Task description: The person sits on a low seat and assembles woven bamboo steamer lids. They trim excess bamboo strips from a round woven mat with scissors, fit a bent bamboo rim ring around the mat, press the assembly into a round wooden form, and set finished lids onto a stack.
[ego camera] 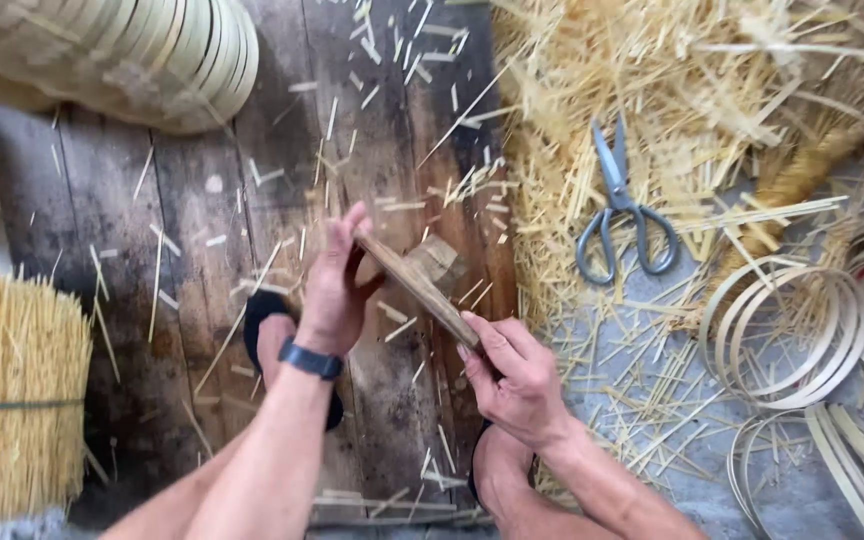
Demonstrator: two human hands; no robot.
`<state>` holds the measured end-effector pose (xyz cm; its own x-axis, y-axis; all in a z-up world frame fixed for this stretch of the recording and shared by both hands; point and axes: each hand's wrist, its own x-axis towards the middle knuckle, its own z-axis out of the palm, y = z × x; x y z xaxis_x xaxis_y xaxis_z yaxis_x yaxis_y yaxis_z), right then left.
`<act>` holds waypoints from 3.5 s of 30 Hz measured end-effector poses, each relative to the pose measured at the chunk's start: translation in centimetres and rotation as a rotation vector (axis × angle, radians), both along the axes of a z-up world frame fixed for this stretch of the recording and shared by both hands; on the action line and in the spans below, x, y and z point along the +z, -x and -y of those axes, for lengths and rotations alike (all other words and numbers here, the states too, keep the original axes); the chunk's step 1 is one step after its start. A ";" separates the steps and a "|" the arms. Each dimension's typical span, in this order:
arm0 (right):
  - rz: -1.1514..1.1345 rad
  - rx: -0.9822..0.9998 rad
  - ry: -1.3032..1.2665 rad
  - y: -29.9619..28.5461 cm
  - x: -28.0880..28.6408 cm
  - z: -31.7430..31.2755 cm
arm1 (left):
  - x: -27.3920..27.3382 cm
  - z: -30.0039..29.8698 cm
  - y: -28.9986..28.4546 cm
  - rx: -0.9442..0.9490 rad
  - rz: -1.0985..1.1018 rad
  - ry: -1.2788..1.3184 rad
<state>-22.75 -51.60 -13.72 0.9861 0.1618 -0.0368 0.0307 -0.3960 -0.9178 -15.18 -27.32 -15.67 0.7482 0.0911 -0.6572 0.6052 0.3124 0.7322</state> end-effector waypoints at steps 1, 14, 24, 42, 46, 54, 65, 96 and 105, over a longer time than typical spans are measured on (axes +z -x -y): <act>0.168 0.044 0.036 0.3 0.4 -0.1 | 0.5 0.9 0.4 0.052 0.114 0.042; 0.629 0.084 0.172 0.5 1.9 0.0 | 3.9 2.7 0.6 0.130 0.493 0.474; 0.720 0.076 0.232 1.2 1.3 -0.5 | 5.5 2.1 1.0 0.143 0.569 0.647; 0.762 0.081 0.230 2.1 0.6 -0.3 | 8.5 0.6 3.3 0.068 0.601 0.460; 0.800 0.086 0.239 1.9 0.9 -0.3 | 8.9 0.3 3.6 0.066 0.595 0.467; 0.809 0.125 0.246 1.7 1.4 -0.1 | 7.8 -0.5 4.1 0.097 0.608 0.497; 0.127 -0.171 -0.083 -0.3 0.3 -0.1 | 4.8 -1.8 2.8 -0.138 0.311 -0.247; -0.747 -0.248 -0.563 3.5 -10.4 -0.3 | 1.7 -3.2 9.9 0.522 -0.263 -0.339; -0.937 -0.100 -0.390 3.5 -7.6 -0.8 | 1.7 -3.5 9.8 0.505 -0.234 -0.363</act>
<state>-26.24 -50.81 -21.32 0.5971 0.2466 -0.7633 -0.7834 -0.0253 -0.6210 -24.98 -23.77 -13.98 0.3967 0.6390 -0.6590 0.6052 0.3578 0.7112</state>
